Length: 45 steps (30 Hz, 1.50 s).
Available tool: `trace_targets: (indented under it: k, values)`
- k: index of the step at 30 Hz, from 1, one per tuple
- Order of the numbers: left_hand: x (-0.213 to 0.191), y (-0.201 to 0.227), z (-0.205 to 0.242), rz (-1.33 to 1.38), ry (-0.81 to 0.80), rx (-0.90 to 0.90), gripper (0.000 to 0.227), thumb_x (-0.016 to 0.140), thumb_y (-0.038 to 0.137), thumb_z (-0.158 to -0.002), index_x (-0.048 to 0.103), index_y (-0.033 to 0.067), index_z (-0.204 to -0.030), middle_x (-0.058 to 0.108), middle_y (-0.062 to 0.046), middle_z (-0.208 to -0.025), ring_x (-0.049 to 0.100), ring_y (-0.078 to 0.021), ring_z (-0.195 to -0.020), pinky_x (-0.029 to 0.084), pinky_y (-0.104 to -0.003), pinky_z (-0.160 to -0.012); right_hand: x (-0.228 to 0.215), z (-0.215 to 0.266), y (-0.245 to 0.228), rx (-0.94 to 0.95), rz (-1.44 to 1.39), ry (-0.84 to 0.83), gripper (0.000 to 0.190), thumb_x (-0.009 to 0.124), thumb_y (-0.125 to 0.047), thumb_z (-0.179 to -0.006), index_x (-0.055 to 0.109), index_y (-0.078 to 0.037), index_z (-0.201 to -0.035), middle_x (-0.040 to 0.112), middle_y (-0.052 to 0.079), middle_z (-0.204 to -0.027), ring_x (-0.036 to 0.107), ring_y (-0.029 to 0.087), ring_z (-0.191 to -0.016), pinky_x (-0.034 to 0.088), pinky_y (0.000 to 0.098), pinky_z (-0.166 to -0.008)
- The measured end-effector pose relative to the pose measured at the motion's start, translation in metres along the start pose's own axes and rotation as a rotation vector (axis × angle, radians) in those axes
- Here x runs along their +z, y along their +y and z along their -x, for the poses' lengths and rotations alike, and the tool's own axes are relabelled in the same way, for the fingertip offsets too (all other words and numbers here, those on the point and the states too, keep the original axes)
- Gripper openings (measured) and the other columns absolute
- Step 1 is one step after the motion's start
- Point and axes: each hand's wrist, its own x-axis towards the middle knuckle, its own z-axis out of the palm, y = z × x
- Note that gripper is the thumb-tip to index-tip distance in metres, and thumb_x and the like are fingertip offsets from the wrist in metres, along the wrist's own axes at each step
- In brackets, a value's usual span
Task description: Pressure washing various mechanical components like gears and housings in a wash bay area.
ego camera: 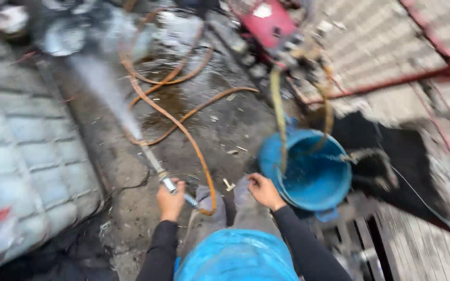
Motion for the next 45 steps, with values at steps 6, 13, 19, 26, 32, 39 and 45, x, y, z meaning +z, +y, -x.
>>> trace_targets:
  k: [6,13,19,26,32,39,45]
  values:
    - [-0.02,0.07,-0.024,0.21,0.042,-0.106,0.026,0.079,0.029,-0.084,0.081,0.0111,-0.102,0.079,-0.018,-0.084,0.079,-0.0396,-0.089,0.061,-0.048,-0.075,0.071,0.01,-0.207,-0.453,-0.083,-0.42,0.096,0.081,-0.006,-0.073,0.041,-0.008,-0.16,0.055,0.026,-0.145,0.056,0.044,-0.132,0.046,0.0562,-0.112]
    - [-0.083,0.099,-0.071,0.422,-0.001,-0.096,0.027,0.078,0.029,-0.08,0.08,0.0108,-0.1,0.079,-0.015,-0.084,0.079,-0.036,-0.088,0.061,-0.048,-0.074,0.134,-0.023,-0.327,-0.358,0.029,-0.36,0.089,0.068,0.0,-0.081,0.03,-0.016,-0.159,0.05,0.036,-0.149,0.048,0.063,-0.134,0.043,0.071,-0.111]
    - [-0.179,0.149,-0.099,0.255,-0.204,-0.067,0.051,0.072,0.049,-0.078,0.076,0.0016,-0.096,0.078,-0.024,-0.096,0.075,-0.0441,-0.106,0.057,-0.056,-0.086,0.178,-0.111,-0.322,-0.298,0.401,-0.3,0.071,0.066,-0.019,-0.086,0.049,-0.026,-0.155,0.076,0.018,-0.128,0.068,0.045,-0.124,0.056,0.0606,-0.099]
    - [-0.257,0.071,-0.176,0.403,0.022,0.192,0.053,0.085,0.025,-0.088,0.07,0.0027,-0.134,0.068,-0.025,-0.128,0.068,-0.0434,-0.118,0.054,-0.053,-0.104,0.182,-0.18,-0.363,-0.34,0.768,-0.35,0.043,0.06,-0.024,-0.09,0.054,-0.027,-0.132,0.072,0.017,-0.123,0.072,0.045,-0.117,0.058,0.0615,-0.099]
    - [-0.518,0.026,-0.213,-0.055,0.801,0.589,0.019,0.074,0.003,-0.09,0.075,0.0037,-0.109,0.065,-0.021,-0.119,0.058,-0.0441,-0.133,0.042,-0.052,-0.117,0.207,-0.238,-0.416,-0.451,0.844,-0.389,0.042,0.064,-0.024,-0.094,0.047,-0.015,-0.131,0.064,0.025,-0.125,0.072,0.055,-0.106,0.06,0.0653,-0.09]
    - [-0.696,-0.049,-0.233,-0.629,0.937,0.007,0.024,0.076,0.02,-0.131,0.062,-0.0003,-0.131,0.07,-0.023,-0.107,0.071,-0.0413,-0.087,0.056,-0.053,-0.067,0.222,-0.251,-0.483,-0.59,0.832,-0.387,0.036,0.06,-0.004,-0.094,0.047,-0.006,-0.127,0.066,0.024,-0.109,0.073,0.042,-0.084,0.063,0.0565,-0.076]
    - [-0.738,-0.095,-0.261,-0.984,0.687,-0.2,0.081,0.05,0.074,-0.147,0.08,0.0121,-0.104,0.078,-0.02,-0.087,0.076,-0.0447,-0.076,0.057,-0.051,-0.051,0.267,-0.237,-0.523,-0.566,0.86,-0.375,0.04,0.054,-0.001,-0.093,0.045,-0.004,-0.131,0.062,0.029,-0.114,0.072,0.049,-0.088,0.058,0.0627,-0.079]
